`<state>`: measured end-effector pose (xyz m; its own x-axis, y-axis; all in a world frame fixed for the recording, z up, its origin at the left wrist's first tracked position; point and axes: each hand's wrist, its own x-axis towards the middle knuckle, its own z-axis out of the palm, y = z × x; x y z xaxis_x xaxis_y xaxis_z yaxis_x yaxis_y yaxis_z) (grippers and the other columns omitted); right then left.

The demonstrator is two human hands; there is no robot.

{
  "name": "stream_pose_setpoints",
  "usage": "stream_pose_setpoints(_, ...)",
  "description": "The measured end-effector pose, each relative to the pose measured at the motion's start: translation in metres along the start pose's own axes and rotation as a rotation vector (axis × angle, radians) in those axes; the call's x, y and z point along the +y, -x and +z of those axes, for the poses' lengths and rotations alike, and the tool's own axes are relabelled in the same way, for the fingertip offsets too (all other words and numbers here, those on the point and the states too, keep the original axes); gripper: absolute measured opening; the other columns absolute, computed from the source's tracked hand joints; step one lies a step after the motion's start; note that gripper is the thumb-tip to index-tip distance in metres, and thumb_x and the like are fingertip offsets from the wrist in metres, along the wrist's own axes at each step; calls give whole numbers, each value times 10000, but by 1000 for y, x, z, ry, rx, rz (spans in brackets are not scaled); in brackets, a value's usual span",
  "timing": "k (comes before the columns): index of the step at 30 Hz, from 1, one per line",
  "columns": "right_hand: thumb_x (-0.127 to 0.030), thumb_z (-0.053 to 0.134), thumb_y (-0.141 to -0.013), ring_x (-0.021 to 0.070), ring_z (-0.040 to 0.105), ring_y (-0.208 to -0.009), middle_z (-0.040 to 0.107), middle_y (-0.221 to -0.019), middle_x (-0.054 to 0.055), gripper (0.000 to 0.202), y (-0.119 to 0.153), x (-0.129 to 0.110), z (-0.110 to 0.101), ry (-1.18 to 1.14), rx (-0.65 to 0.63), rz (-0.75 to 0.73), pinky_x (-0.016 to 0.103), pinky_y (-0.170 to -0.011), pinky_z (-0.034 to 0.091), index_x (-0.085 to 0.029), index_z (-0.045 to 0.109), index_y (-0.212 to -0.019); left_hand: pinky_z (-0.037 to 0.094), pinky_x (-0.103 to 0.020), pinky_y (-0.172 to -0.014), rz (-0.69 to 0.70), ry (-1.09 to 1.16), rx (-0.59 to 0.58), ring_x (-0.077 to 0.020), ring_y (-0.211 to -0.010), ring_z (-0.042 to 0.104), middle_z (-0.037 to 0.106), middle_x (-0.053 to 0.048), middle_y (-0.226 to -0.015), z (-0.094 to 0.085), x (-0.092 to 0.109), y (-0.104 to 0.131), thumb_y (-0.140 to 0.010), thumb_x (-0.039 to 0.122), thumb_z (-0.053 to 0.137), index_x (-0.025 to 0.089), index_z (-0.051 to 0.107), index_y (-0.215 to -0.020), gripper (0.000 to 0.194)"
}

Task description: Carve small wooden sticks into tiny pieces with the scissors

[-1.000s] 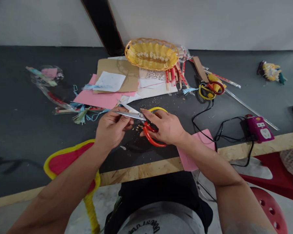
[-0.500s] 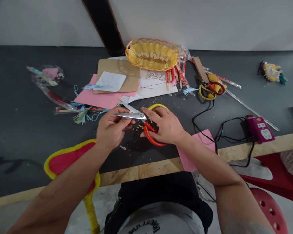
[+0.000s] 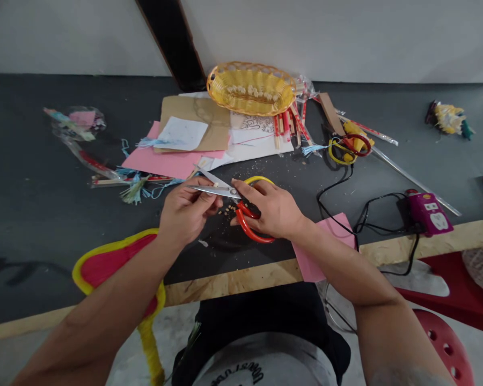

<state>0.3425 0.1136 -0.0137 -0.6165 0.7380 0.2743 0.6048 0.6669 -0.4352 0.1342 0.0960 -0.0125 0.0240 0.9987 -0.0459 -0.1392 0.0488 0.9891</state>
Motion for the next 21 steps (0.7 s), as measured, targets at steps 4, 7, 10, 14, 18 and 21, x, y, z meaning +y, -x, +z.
stream_pose_setpoints(4, -634, 576, -924, 270, 691, -978, 689, -1149, 148, 700, 2, -3, -3, 77, -17, 20, 376, -839, 587, -173, 528, -1449, 407, -190, -453, -12, -1, 11, -104, -521, 545, 631, -8, -617, 0, -2, 0, -795, 471, 789, 191, 642, -757, 319)
stream_pose_setpoints(7, -637, 572, -927, 269, 699, -983, 695, -1162, 146, 694, 2, -3, -4, 44, -10, 32, 376, -846, 587, -166, 536, -1435, 415, -186, -457, -25, -12, 17, -106, -535, 562, 653, -15, -646, 0, -2, 0, -792, 474, 796, 189, 663, -804, 315)
stream_pose_setpoints(10, -639, 570, -927, 274, 684, -1047, 681, -1208, 146, 696, 0, -2, -3, -16, -3, 41, 394, -897, 581, -174, 523, -1442, 397, -187, -448, -11, -26, 35, -99, -514, 552, 676, -15, -663, 0, -2, 0, -799, 454, 797, 196, 664, -853, 295)
stream_pose_setpoints(14, -689, 581, -890, 297, 645, -1080, 650, -1190, 155, 749, -2, 0, -2, -15, 15, 38, 449, -924, 572, -187, 522, -1442, 382, -196, -453, 45, -65, 42, -88, -475, 517, 684, -5, -647, 0, -3, 1, -835, 413, 765, 205, 666, -837, 231)
stream_pose_setpoints(18, -728, 593, -855, 315, 612, -1084, 618, -1175, 162, 812, -2, 3, -1, -20, 24, -9, 495, -952, 552, -182, 509, -1451, 373, -196, -458, 70, -86, 16, -87, -472, 506, 674, 6, -628, -1, -3, 3, -866, 350, 726, 208, 690, -844, 148)
stream_pose_setpoints(21, -721, 608, -850, 314, 608, -1085, 610, -1164, 154, 816, -1, 4, 0, -18, 28, -21, 495, -957, 547, -189, 502, -1459, 371, -193, -467, 82, -100, 5, -81, -475, 495, 663, 5, -622, -1, -1, 4, -885, 334, 703, 196, 687, -803, 161)
